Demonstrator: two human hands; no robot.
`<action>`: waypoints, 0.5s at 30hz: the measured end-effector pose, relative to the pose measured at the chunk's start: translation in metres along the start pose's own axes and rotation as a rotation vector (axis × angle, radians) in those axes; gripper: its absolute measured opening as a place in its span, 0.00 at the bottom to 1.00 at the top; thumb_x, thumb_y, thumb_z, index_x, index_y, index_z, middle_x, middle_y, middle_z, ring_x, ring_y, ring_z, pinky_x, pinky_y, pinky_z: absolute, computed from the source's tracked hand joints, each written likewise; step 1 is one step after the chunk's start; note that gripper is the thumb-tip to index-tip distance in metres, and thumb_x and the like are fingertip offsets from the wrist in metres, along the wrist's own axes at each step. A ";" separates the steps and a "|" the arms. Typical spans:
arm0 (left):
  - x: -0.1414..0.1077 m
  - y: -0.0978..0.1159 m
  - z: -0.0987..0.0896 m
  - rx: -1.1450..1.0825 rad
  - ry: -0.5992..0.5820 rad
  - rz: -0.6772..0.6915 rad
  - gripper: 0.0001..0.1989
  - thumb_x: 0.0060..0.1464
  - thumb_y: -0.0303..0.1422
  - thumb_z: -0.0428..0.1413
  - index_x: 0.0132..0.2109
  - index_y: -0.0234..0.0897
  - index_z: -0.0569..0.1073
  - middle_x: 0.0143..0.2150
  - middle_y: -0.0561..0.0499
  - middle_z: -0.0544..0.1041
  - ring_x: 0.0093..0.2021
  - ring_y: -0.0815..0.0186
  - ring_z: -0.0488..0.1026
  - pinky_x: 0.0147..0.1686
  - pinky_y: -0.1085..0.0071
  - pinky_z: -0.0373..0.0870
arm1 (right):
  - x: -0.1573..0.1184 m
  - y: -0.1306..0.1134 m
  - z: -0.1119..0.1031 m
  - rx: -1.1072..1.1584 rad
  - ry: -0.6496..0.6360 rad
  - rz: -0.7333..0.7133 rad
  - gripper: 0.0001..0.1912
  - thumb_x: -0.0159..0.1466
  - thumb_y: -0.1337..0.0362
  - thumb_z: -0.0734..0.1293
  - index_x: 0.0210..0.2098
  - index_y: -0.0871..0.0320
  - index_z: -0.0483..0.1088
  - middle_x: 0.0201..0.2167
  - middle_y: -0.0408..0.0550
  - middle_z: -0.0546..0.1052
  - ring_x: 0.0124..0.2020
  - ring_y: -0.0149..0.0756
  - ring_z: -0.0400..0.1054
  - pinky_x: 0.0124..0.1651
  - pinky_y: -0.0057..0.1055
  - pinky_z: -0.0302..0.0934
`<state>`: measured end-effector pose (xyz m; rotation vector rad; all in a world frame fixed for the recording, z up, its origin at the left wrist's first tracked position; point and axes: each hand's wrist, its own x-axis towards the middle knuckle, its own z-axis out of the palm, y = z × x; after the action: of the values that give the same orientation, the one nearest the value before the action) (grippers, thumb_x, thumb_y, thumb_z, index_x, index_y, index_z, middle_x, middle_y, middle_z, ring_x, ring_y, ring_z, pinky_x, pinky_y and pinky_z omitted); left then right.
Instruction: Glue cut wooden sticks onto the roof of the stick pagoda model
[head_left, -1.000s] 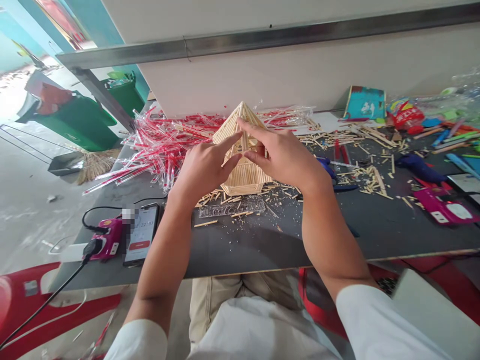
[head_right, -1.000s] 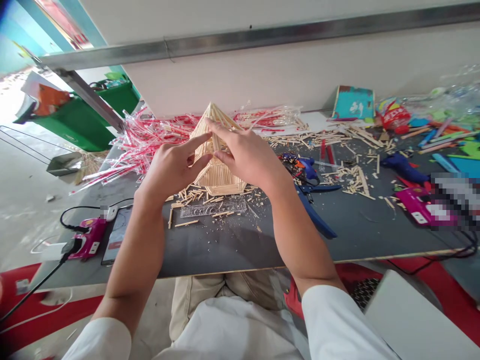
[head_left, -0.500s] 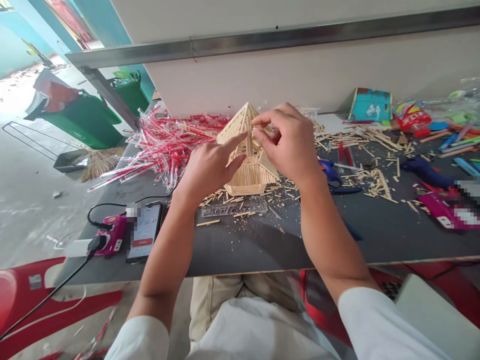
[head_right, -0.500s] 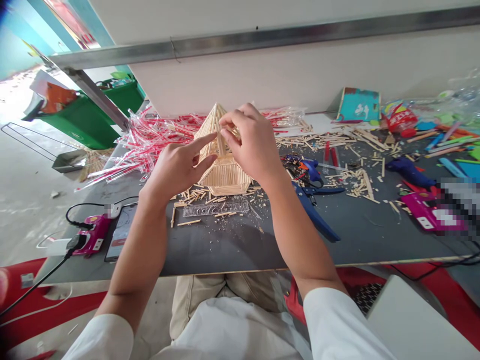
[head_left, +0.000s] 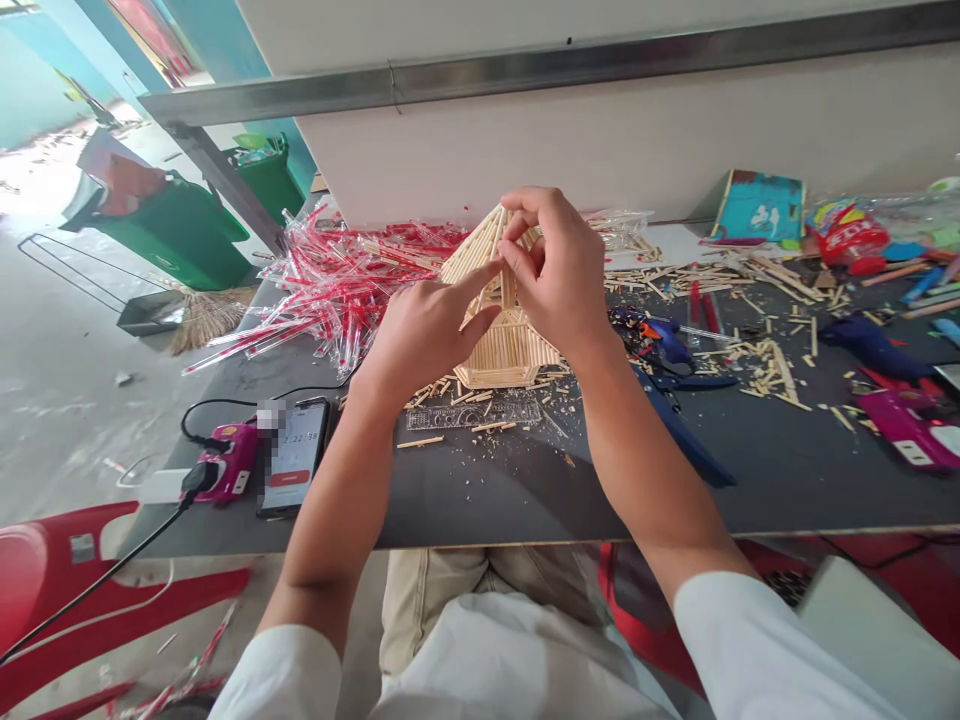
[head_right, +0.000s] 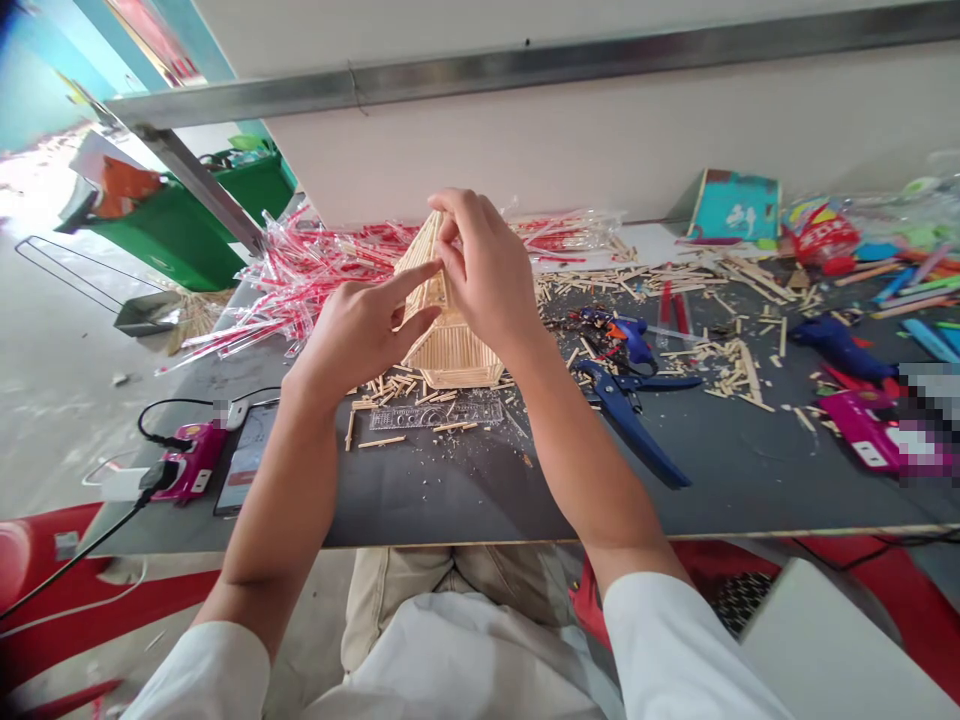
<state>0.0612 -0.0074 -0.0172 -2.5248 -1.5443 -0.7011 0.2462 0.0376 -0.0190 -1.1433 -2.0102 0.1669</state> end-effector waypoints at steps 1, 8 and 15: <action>0.000 0.000 0.000 0.000 0.003 0.003 0.25 0.68 0.40 0.50 0.69 0.42 0.70 0.29 0.49 0.77 0.31 0.62 0.73 0.38 0.65 0.70 | 0.000 0.000 0.001 0.019 0.015 -0.009 0.22 0.74 0.61 0.54 0.66 0.49 0.59 0.55 0.51 0.76 0.53 0.42 0.72 0.56 0.39 0.68; 0.001 -0.001 0.003 0.008 0.002 0.007 0.26 0.68 0.41 0.50 0.69 0.41 0.70 0.28 0.49 0.77 0.31 0.62 0.74 0.37 0.66 0.69 | -0.001 -0.005 0.001 -0.009 -0.001 -0.064 0.25 0.74 0.65 0.53 0.69 0.53 0.53 0.58 0.54 0.75 0.54 0.42 0.71 0.55 0.39 0.66; 0.001 -0.001 0.002 0.006 0.008 0.010 0.25 0.68 0.41 0.51 0.68 0.42 0.71 0.28 0.49 0.77 0.32 0.62 0.74 0.37 0.65 0.69 | -0.001 -0.006 0.002 -0.082 -0.041 -0.023 0.27 0.72 0.66 0.56 0.69 0.49 0.55 0.56 0.55 0.73 0.54 0.49 0.71 0.54 0.44 0.67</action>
<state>0.0613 -0.0053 -0.0189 -2.5201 -1.5279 -0.7039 0.2413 0.0334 -0.0180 -1.1753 -2.0824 0.0977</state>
